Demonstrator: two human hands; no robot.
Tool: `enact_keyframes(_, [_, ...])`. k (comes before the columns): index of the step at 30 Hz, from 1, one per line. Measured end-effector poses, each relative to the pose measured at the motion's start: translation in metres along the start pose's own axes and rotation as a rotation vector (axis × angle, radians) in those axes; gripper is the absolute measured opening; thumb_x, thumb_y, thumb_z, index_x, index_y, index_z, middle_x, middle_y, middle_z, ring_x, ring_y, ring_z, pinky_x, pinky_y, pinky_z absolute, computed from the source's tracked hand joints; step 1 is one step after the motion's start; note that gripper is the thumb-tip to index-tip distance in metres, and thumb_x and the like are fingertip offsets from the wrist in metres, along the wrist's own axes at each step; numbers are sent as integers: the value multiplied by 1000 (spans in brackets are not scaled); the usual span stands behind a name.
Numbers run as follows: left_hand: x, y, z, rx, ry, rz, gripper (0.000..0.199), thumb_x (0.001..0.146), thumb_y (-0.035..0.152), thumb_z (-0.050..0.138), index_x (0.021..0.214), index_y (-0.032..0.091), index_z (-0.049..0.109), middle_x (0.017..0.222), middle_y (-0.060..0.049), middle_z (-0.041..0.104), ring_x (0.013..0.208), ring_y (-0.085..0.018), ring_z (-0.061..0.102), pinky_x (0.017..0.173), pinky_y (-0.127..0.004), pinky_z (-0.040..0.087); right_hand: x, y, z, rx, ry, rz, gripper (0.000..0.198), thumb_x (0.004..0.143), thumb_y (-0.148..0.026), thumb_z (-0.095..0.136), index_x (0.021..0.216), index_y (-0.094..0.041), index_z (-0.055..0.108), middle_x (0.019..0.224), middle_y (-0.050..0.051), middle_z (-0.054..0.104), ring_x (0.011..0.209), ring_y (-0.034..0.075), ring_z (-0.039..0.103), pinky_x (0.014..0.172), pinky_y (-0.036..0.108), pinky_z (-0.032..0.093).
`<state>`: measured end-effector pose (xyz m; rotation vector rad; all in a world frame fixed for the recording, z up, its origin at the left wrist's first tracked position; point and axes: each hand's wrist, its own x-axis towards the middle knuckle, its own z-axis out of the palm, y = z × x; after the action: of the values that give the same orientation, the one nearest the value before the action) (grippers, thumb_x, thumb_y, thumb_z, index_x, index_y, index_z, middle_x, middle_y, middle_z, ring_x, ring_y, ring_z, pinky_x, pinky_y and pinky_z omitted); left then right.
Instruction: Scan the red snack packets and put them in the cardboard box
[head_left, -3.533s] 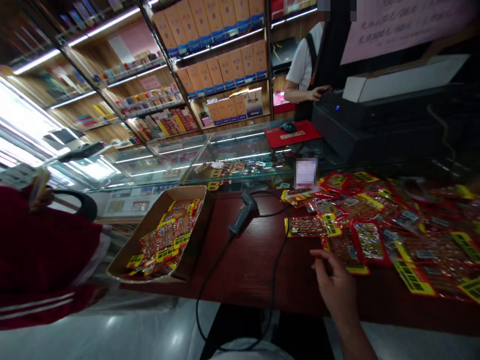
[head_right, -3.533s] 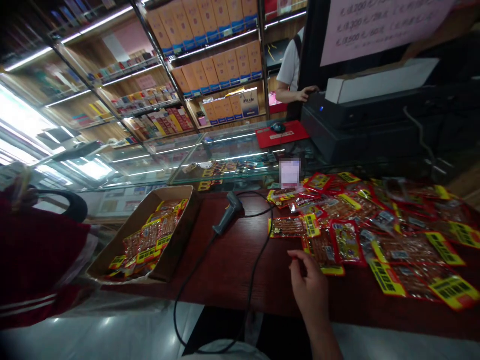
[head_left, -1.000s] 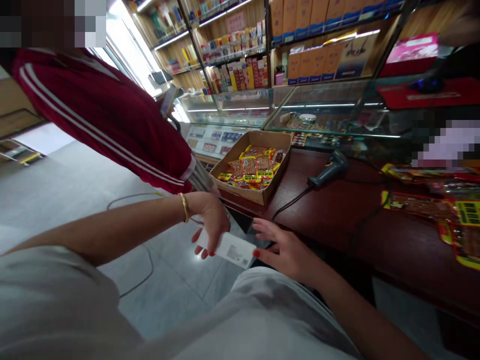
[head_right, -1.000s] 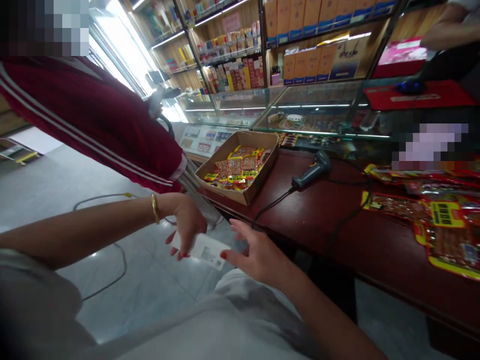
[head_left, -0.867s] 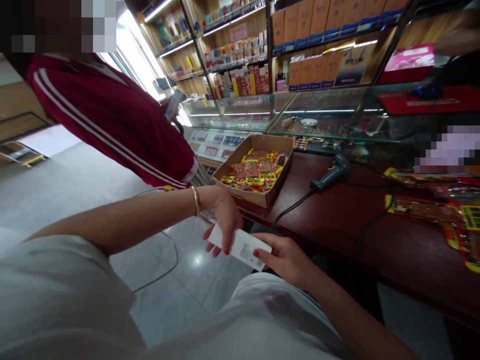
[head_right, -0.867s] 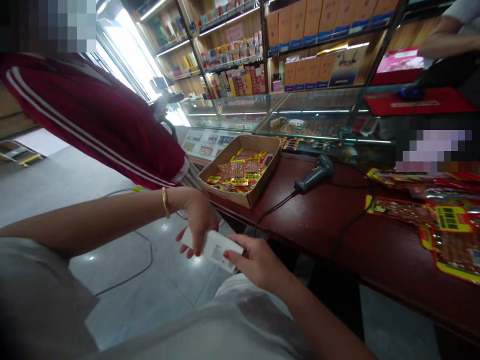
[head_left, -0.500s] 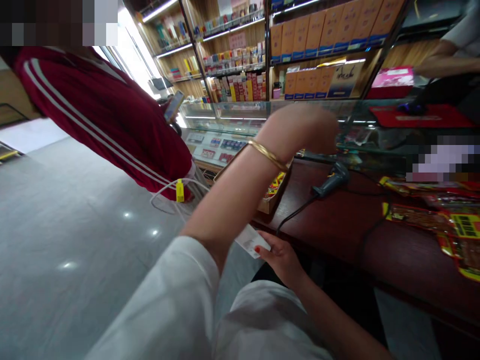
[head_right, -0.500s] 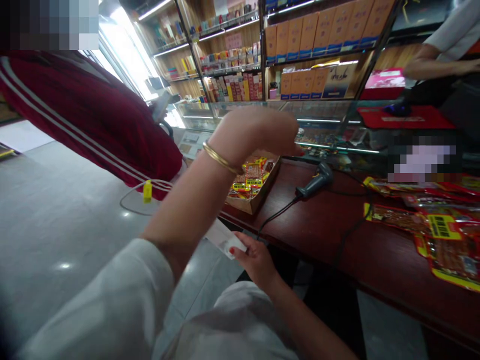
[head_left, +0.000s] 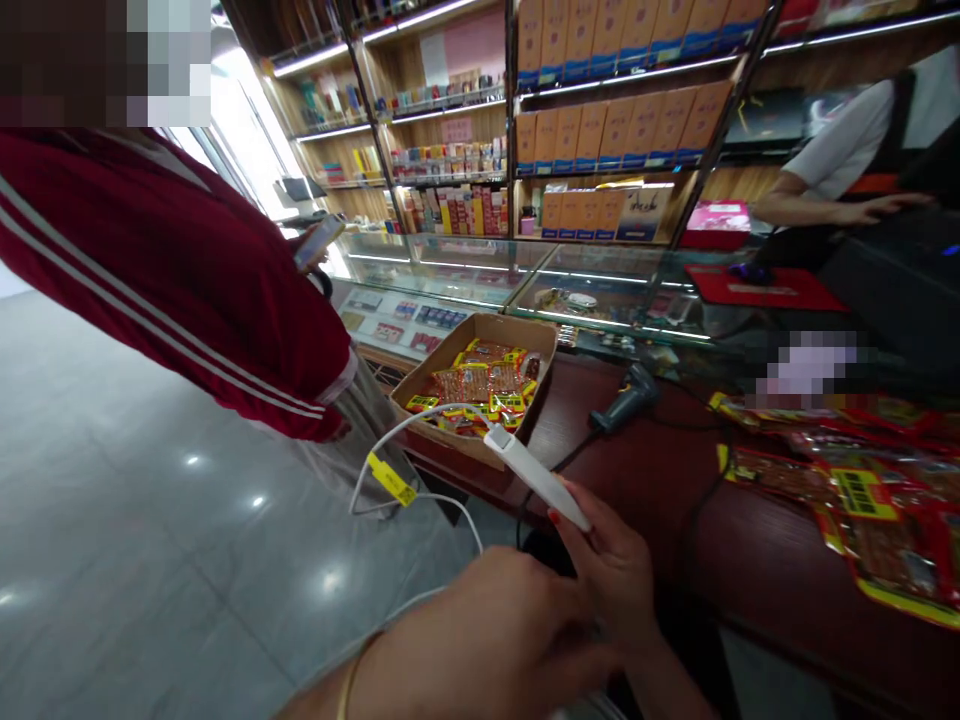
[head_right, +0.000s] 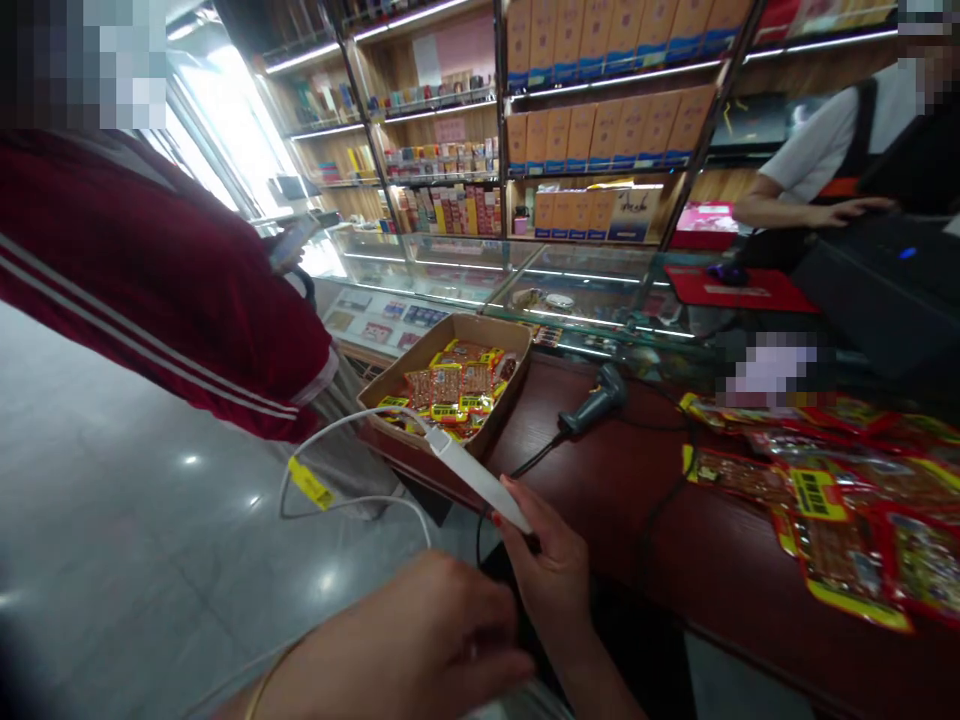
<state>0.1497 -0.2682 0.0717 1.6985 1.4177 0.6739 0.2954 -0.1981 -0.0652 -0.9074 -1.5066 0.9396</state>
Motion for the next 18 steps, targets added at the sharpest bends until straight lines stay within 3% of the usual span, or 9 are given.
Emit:
enact_keyframes(2, [4,-24,1,116,34,-103,31,93,46,65,72,25,72,63,-3,69,53,-18,58,52,-31,34,2,-2,-9,-53,53,-98,34,92,-20,72,125,-30,77,122,5,80,107,25,78,98,40,64])
enact_keyframes(5, [13,-48,7,5,270,-184,24,94,45,65,103,23,72,90,-6,76,75,-21,68,58,-27,44,5,-6,-19,-108,88,-203,41,92,-13,72,128,-31,75,123,4,80,107,23,79,97,36,64])
enact_keyframes(8, [26,-55,13,-279,427,-97,62,87,39,76,143,26,55,126,-11,72,106,-26,70,76,-30,56,7,-12,-25,-162,79,-256,46,91,-9,71,130,-33,74,124,4,79,108,22,78,98,34,64])
enact_keyframes(10, [33,-54,17,-447,471,-23,81,83,37,81,155,28,44,139,-13,66,121,-28,66,93,-35,56,7,-14,-27,-191,68,-290,48,91,-8,71,132,-33,73,125,3,79,108,22,78,98,34,64])
enact_keyframes(12, [39,-52,17,-621,520,51,84,84,42,81,157,30,43,151,-13,58,134,-31,59,105,-39,53,7,-15,-30,-208,68,-320,49,91,-7,71,133,-33,72,126,3,78,109,22,78,99,33,63])
enact_keyframes(14, [44,-49,15,-773,605,114,72,88,51,75,153,30,51,159,-11,53,143,-32,52,112,-42,49,7,-15,-32,-222,72,-326,49,92,-7,70,133,-33,72,126,4,78,109,21,78,100,33,63])
enact_keyframes(18, [51,-45,7,-787,756,79,47,92,54,69,128,25,75,148,-10,65,141,-33,56,119,-44,42,5,-16,-36,-260,52,-308,48,94,-8,69,135,-33,71,128,4,77,111,21,77,102,34,62])
